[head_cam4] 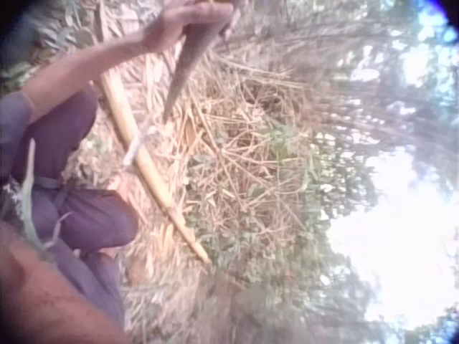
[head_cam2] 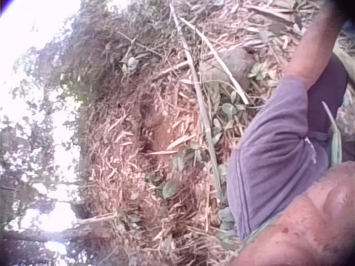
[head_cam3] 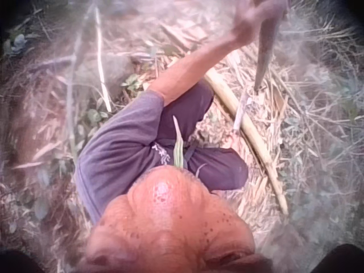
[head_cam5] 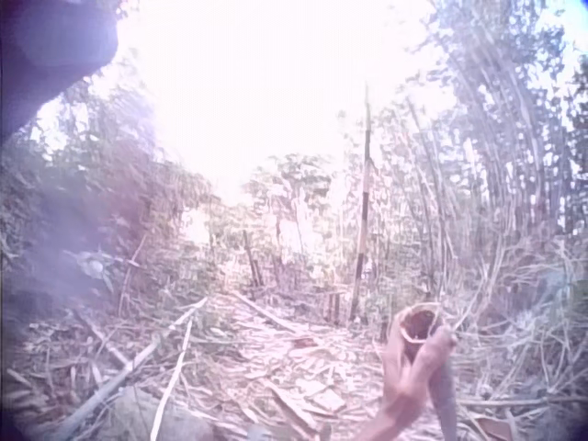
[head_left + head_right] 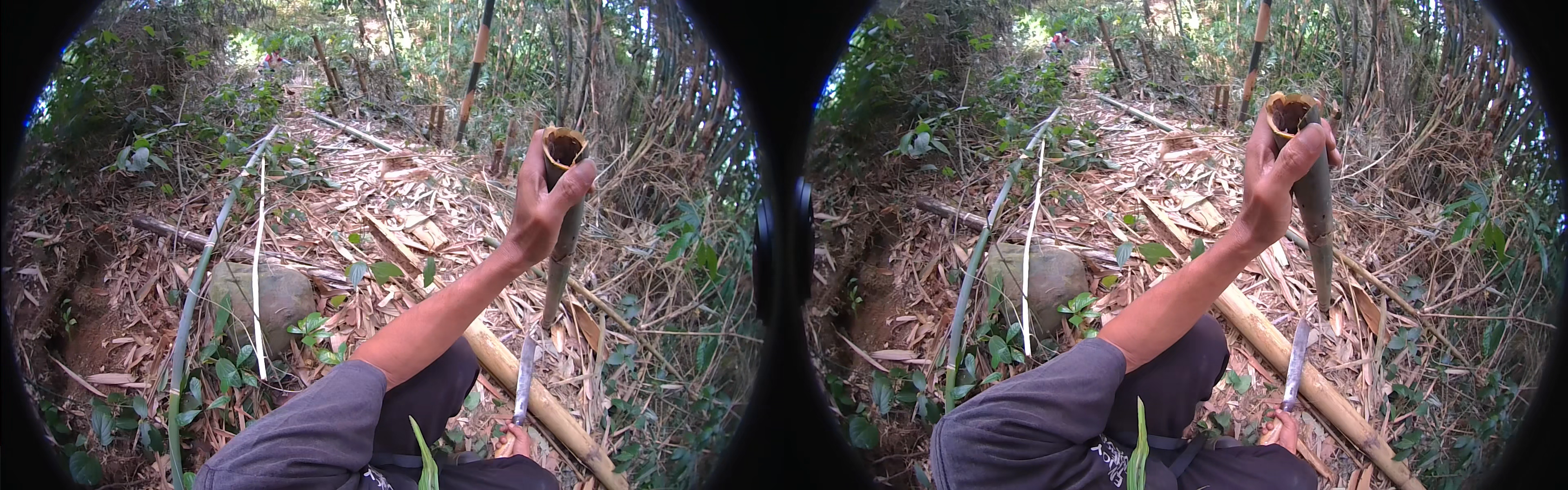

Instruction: The person sits on the forest floor and uses a machete to cut a long green bamboo stalk into smaller sections. They repeatedly strike the bamboo to sever it and then inspect the cut ends.

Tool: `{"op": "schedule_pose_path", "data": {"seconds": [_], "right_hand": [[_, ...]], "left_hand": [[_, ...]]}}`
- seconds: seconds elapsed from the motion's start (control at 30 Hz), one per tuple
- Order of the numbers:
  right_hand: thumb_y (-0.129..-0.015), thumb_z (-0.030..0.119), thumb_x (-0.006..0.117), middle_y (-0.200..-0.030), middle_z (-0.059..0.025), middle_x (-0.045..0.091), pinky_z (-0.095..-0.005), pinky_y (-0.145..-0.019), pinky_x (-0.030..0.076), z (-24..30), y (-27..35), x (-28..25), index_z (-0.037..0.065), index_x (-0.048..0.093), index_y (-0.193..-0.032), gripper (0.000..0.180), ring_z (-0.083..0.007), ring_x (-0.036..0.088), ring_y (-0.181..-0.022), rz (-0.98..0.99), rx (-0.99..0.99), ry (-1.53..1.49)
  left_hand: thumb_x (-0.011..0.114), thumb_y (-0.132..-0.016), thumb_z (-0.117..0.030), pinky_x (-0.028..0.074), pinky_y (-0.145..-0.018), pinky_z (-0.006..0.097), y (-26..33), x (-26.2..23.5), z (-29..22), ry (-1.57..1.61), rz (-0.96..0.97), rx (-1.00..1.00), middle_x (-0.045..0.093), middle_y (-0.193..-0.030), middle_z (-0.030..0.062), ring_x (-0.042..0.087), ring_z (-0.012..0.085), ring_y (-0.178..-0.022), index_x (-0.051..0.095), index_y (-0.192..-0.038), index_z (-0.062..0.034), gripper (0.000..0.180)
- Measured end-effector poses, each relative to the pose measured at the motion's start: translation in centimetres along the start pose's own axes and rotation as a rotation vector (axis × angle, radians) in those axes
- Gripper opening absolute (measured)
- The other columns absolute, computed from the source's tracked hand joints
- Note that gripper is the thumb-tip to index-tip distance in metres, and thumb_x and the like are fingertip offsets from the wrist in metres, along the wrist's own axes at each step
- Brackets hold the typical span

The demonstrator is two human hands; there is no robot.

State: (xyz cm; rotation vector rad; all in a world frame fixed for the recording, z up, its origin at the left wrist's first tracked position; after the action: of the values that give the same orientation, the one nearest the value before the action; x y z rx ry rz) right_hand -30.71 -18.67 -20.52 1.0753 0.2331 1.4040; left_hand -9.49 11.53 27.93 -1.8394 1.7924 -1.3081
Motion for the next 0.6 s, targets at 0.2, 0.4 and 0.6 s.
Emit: {"op": "schedule_pose_path", "data": {"seconds": [0.2,0.4,0.6], "right_hand": [[-0.080,0.008,0.059,-0.064,-0.0063,0.054,-0.0261,-0.033,0.041,8.9,8.1,1.2,0.003,0.052,-0.095,0.018,-0.0128,0.047,-0.038,-0.277,-0.296,0.328],[-0.083,0.009,0.055,-0.062,-0.0022,0.048,-0.0239,-0.033,0.036,20.1,16.8,0.5,0.001,0.051,-0.095,0.015,-0.0094,0.043,-0.038,-0.517,-0.797,0.729],[-0.086,0.002,0.054,-0.074,-0.0007,0.052,-0.0212,-0.047,0.042,28.1,25.4,9.6,-0.003,0.052,-0.111,0.026,-0.0083,0.050,-0.050,-0.619,-1.231,0.578]], "left_hand": [[0.065,-0.087,-0.025,0.049,-0.077,0.029,0.5,0.4,0.2,-0.118,0.023,0.057,0.058,-0.092,0.0063,0.061,0.0129,-0.081,0.046,-0.111,-0.0016,0.039],[0.067,-0.086,-0.026,0.049,-0.075,0.028,0.0,0.6,-1.2,-0.069,0.089,-0.001,0.060,-0.092,0.0066,0.060,0.0125,-0.085,0.049,-0.106,-0.0021,0.036],[0.066,-0.088,-0.031,0.050,-0.076,0.029,-1.2,2.3,0.2,-0.017,0.062,0.044,0.061,-0.093,0.0068,0.063,0.0152,-0.081,0.049,-0.109,-0.0022,0.039]]}}
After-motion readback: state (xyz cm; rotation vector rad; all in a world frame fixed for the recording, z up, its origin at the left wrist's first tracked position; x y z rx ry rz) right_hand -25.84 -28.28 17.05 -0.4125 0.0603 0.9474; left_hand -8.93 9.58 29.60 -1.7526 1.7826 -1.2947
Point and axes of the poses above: each hand's wrist, its own y-axis away from the middle knuckle, its own x-axis out of the palm, z = x × y, the point moved 5 cm from there along -y, towards the middle knuckle
